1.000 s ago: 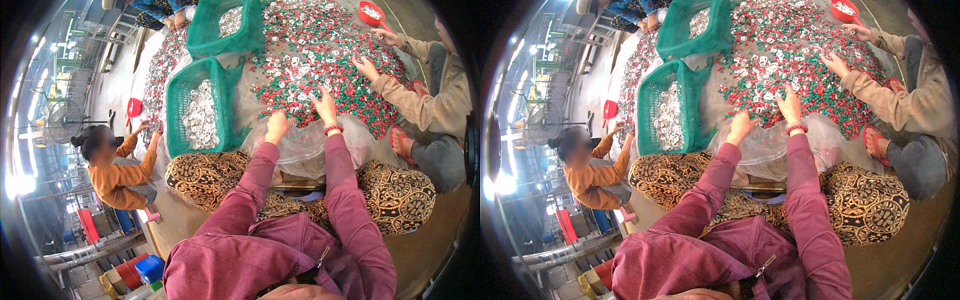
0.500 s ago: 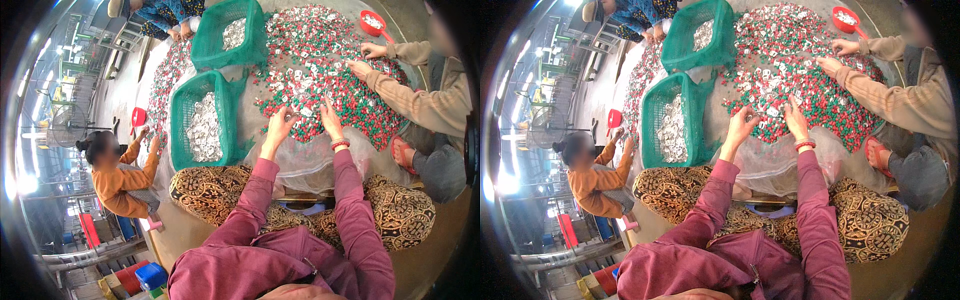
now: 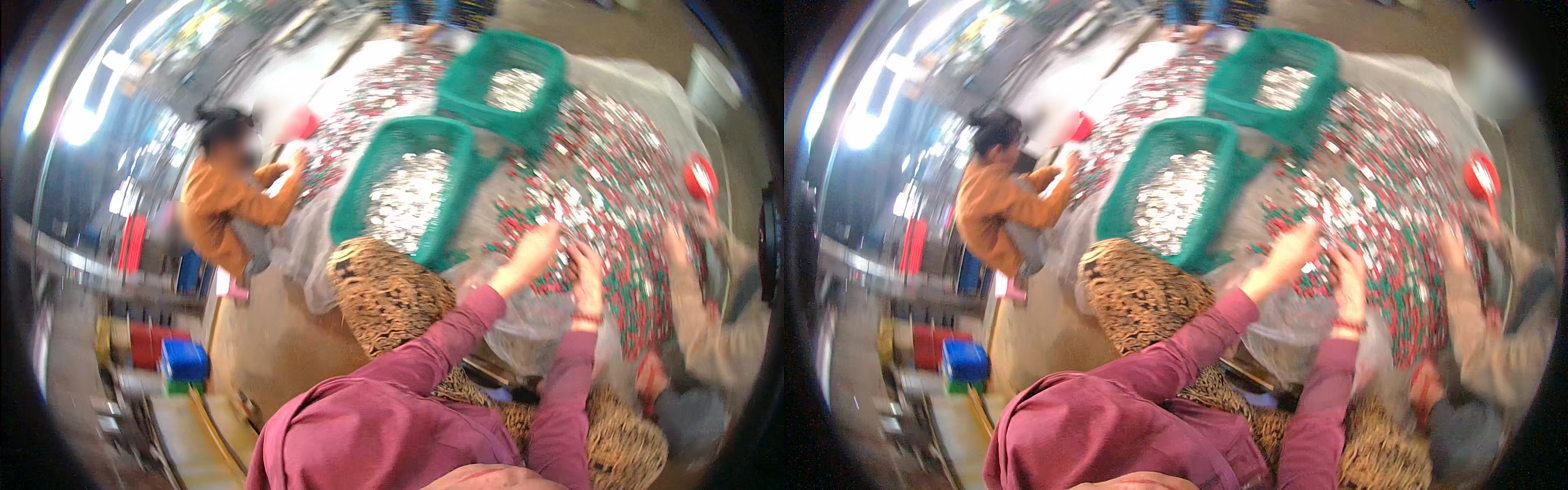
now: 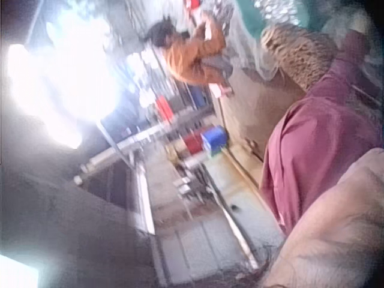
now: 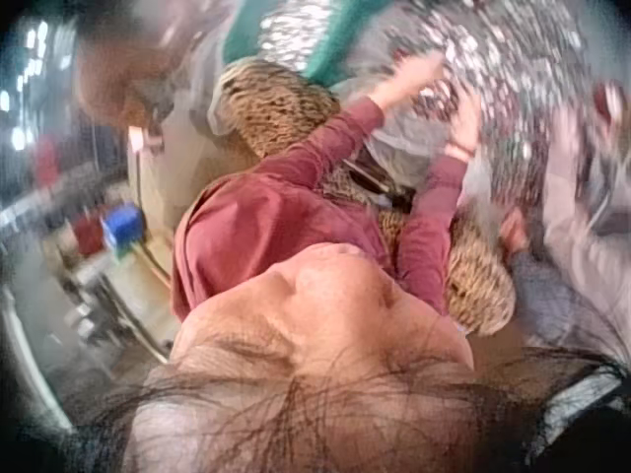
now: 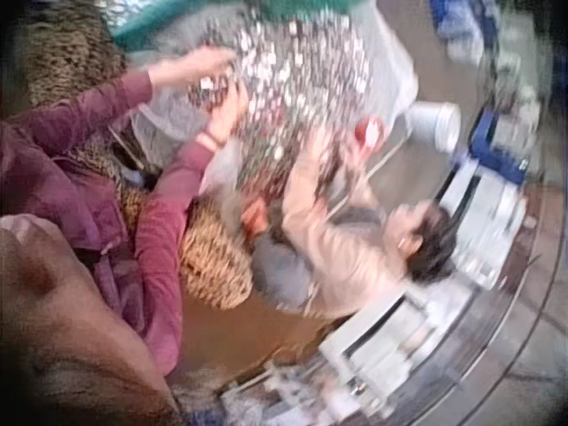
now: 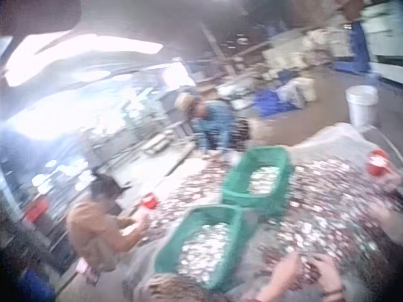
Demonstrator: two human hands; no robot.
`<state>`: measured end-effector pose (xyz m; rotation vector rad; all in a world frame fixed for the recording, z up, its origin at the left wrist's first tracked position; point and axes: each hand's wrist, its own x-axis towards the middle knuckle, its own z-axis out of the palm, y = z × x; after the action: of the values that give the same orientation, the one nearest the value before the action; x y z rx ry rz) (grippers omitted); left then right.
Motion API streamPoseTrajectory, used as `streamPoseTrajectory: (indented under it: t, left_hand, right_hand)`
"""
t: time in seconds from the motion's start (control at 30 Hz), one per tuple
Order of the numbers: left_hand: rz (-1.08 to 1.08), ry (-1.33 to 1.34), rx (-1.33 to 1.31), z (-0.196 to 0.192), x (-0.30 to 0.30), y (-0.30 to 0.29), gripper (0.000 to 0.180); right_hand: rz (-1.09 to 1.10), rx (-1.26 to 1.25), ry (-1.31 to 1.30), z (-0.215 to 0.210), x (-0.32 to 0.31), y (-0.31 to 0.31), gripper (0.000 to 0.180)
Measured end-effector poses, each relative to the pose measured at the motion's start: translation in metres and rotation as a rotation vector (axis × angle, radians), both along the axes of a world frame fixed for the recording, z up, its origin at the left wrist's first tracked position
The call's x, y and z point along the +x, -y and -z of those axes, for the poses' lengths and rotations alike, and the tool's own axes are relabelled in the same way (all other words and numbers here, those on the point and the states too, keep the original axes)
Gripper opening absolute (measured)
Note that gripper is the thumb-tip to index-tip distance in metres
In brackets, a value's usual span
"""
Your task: The person sits on the floor and sorts small white plastic fasteners from a large pile of mixed red and green fasteners. They pick up the white fasteners by hand and place them into a green basket. Other workers are visible nearby performing similar sorting tasks.
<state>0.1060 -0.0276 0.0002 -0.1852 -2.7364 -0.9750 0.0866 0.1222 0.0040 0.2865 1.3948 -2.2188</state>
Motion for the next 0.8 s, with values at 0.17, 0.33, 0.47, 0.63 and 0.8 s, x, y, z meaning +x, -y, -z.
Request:
streamPoseTrajectory:
  t: [0.17,0.33,0.47,0.63,0.8]
  left_hand:
    - [-0.117,-0.096,0.075,-0.025,0.007,-0.016,0.029]
    - [-0.144,-0.125,0.251,-0.034,0.009,-0.004,0.028]
    - [-0.058,0.046,0.179,-0.026,0.005,0.007,0.025]
    - [0.132,0.132,-0.006,-0.020,0.006,0.009,0.025]
    - [0.193,0.128,0.103,-0.001,-0.001,0.033,0.020]
  right_hand:
    - [0.043,0.091,-0.197,-0.007,-0.001,0.007,0.024]
    - [-0.184,0.163,-0.277,-0.010,0.001,0.011,0.028]
    - [-0.229,0.203,-0.169,-0.006,-0.006,-0.003,0.029]
    - [-0.229,0.229,-0.033,-0.001,-0.014,-0.013,0.029]
    - [-0.342,0.391,-0.113,0.006,-0.011,-0.002,0.033]
